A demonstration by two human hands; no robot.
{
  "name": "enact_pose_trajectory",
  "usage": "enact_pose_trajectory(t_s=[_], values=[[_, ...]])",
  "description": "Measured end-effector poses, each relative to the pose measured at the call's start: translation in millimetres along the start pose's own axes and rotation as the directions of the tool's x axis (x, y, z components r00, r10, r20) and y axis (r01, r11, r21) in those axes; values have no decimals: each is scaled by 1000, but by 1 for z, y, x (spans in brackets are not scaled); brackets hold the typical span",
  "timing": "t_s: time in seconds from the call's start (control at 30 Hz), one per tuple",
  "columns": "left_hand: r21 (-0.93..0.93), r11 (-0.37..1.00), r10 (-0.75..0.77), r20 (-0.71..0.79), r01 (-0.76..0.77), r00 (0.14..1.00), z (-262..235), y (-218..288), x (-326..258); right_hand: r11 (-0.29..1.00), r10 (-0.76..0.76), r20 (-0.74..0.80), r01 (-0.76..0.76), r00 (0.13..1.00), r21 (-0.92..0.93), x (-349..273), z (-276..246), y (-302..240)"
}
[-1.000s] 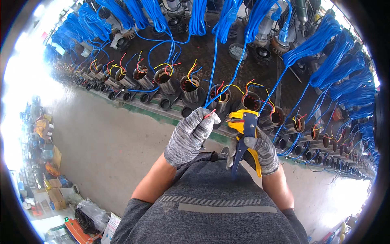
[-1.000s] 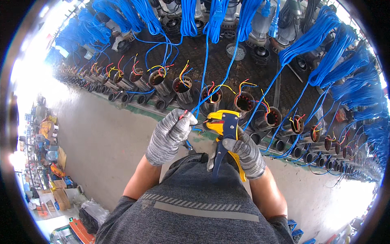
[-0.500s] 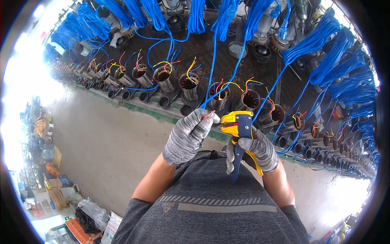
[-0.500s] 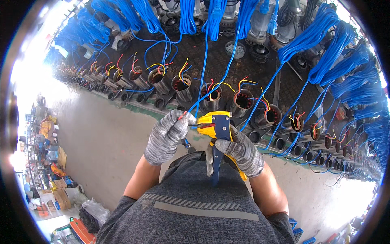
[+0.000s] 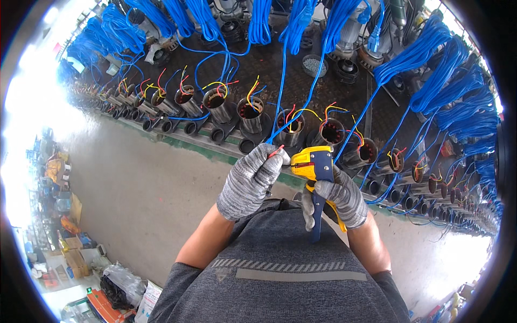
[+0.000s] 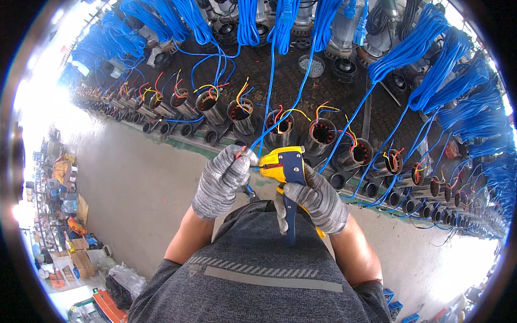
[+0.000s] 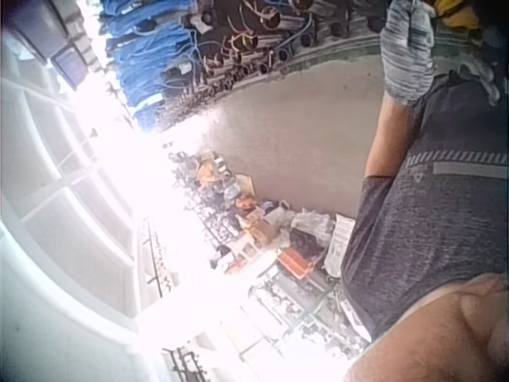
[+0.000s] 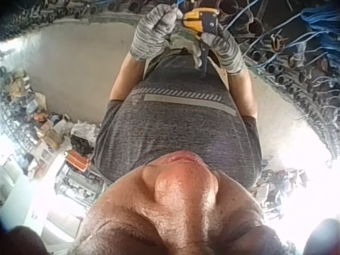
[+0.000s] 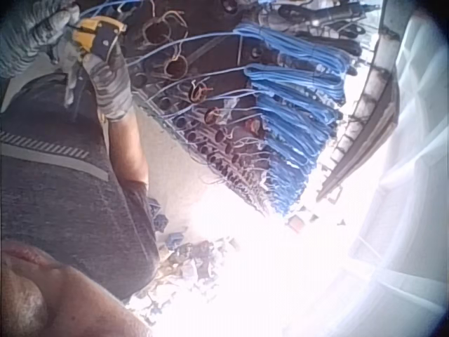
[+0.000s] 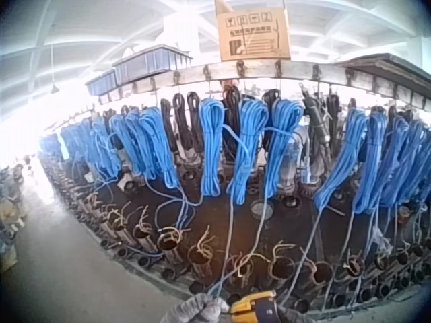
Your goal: Stripping the insulation from the ends of various colored wires attached to electrical motor components using a wire stripper.
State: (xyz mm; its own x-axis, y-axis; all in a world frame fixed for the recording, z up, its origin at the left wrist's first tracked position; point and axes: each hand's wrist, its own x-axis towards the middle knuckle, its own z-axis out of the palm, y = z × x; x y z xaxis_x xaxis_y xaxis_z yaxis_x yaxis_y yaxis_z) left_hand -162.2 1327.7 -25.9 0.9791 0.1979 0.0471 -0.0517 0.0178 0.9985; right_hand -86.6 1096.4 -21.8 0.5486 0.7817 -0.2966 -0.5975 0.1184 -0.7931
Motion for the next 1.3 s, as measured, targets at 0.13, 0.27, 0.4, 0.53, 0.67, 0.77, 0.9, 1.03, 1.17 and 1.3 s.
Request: enact_pose_trajectory(t_s=[0.13, 0.27, 0.4, 0.53, 0.67, 0.77, 0.9, 1.03, 1.17, 1.3], values=[[-41, 998, -46, 38, 48, 998, 1, -3, -1, 996, 22, -20, -20, 1000, 82, -4, 4, -4], [-76, 995, -61, 48, 64, 997, 0, -9, 2, 977, -136, -26, 139, 990, 161, 2, -4, 0], [-456, 858, -201, 123, 235, 972, 3, -14, 3, 910, -208, -1, 194, 978, 366, 9, -30, 7], [-625, 769, 42, 259, 134, 965, 23, -19, -9, 990, -103, -136, 115, 985, 84, 16, -49, 29], [-493, 847, 58, 460, 200, 886, 41, -20, -13, 997, -48, 118, 54, 992, -48, 23, -55, 56], [-543, 776, 4, 513, 321, 859, 45, -16, -9, 990, -5, 132, 24, 991, -142, 13, -64, 54], [-485, 873, 320, 474, -60, 821, 25, -31, 16, 983, 145, 48, -139, 988, -116, -4, -63, 35], [-566, 823, 13, 92, 41, 996, -41, -113, 33, 996, 87, -110, -85, 990, 28, -34, -51, 22], [-133, 762, -641, -294, 634, 709, -106, -281, 48, 972, 167, -214, -197, 962, -129, -47, -65, 57], [816, 577, -221, 186, -25, 957, -90, -425, 17, 760, 136, -336, -316, 932, -568, -31, -89, 138]])
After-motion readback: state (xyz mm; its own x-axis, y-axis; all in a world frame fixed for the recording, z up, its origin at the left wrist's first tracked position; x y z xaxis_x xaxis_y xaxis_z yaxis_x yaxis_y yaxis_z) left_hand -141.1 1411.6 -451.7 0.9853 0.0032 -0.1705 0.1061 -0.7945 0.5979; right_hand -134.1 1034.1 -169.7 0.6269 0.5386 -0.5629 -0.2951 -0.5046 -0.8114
